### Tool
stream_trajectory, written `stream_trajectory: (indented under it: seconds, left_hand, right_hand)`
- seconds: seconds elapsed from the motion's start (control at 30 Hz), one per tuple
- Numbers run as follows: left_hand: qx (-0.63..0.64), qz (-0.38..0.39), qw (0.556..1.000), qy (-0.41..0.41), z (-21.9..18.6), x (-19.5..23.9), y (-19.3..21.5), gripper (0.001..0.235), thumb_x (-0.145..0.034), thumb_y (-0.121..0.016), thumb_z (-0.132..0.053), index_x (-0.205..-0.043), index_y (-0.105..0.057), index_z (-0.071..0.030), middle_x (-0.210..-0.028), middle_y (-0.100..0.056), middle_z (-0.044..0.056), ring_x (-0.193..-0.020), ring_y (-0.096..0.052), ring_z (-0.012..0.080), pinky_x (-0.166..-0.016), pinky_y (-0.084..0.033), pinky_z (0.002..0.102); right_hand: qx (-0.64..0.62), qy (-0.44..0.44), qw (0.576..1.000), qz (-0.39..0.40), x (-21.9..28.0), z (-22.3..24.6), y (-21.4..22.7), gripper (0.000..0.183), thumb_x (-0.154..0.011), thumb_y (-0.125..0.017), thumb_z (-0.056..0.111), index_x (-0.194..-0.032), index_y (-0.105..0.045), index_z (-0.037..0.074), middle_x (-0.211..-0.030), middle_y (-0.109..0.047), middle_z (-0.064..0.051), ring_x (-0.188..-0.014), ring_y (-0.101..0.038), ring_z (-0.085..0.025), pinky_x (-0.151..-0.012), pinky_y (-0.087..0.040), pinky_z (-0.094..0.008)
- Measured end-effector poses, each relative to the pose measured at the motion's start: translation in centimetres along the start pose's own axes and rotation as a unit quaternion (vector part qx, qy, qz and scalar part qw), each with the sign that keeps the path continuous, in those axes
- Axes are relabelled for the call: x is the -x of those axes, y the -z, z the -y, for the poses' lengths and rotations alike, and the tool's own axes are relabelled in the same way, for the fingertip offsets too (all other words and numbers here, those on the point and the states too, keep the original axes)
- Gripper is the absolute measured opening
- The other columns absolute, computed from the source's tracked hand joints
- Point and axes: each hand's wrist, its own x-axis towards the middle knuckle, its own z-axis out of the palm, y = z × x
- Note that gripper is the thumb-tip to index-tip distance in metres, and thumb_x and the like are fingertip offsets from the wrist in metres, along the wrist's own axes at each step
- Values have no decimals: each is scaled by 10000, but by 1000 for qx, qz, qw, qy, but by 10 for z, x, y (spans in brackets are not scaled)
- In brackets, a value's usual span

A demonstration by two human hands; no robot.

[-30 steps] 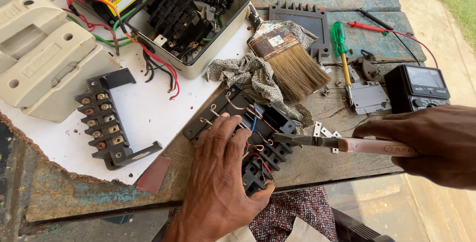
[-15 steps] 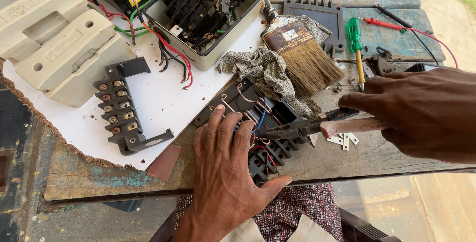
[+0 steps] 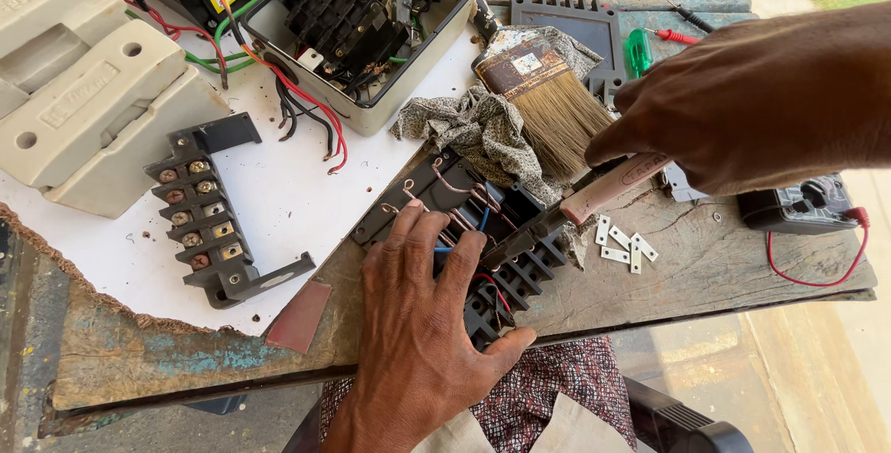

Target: The person connects electrical wires and installs metal contact plates into an electrical housing using pliers and by hand.

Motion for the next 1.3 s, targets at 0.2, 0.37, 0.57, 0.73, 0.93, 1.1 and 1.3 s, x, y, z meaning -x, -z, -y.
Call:
stream_trajectory:
  seconds: [0.2, 0.37, 0.57, 0.73, 0.93, 1.1, 1.3]
  left_hand:
    - [11, -11, 1000, -7, 2, 1, 2, 801, -656, -885, -548, -1212, -617, -38, -1317, -332, 249, -1420, -190, 503, -1068, -169, 699]
    - [19, -25, 999, -9, 2, -2, 5, 795, -644, -895, -500, -1200, -610, -7, -1331, -334, 253, -1390, -202, 490, -1080, -177, 676]
    - [22, 3, 1000, 14, -2, -5, 9, 758, -632, -902, -482, -1156, -603, -23, -1371, -335, 250, -1441, -194, 499, -1085, -165, 668]
    - [29, -4, 999, 20, -2, -5, 11, 798, -624, -904, -492, -1190, -594, -23, -1349, -329, 252, -1408, -191, 482, -1105, -161, 661]
    - [21, 15, 999, 27, -3, -5, 8, 859, -615, -924, -513, -1274, -576, -84, -1388, -311, 253, -1436, -173, 509, -1118, -135, 716]
    - [27, -5, 999, 20, -2, -3, 6, 912, -601, -927, -504, -1292, -483, -107, -1348, -340, 226, -1439, -201, 501, -1102, -165, 699]
    - [35, -25, 999, 7, -1, -1, 7, 857, -634, -924, -500, -1213, -446, -87, -1281, -357, 224, -1395, -233, 500, -1076, -183, 691]
  right_hand:
    - [21, 25, 999, -31, -10, -6, 9, 583, -912, -614, 91, -1434, -613, 350, -1040, -733, 36, -856, -670, -124, -854, -568, -328]
    - [0, -3, 1000, 26, -8, -4, 14, 623, -906, -570, 45, -1454, -583, 340, -1138, -722, 11, -954, -691, -142, -934, -554, -355]
    - [-99, -25, 991, 90, -5, -9, -7, 672, -898, -517, -9, -1478, -546, 328, -1256, -710, -18, -1071, -717, -164, -1030, -539, -388]
    - [-180, 46, 982, 31, -9, -16, -41, 781, -849, -520, -40, -1521, -510, 358, -1373, -671, 15, -1253, -666, -153, -1176, -439, -418]
    - [-193, 22, 981, 27, 0, 1, -79, 738, -896, -581, 125, -1555, -471, 440, -1394, -642, 73, -1225, -678, -147, -1129, -503, -413]
    - [-294, 67, 953, -5, 0, -1, -82, 539, -944, -596, 373, -1483, -599, 359, -1140, -794, 40, -968, -729, -165, -889, -593, -409]
    - [-353, 29, 934, 46, -11, 0, -89, 522, -958, -615, 449, -1461, -625, 308, -870, -747, 23, -762, -669, -159, -750, -544, -394]
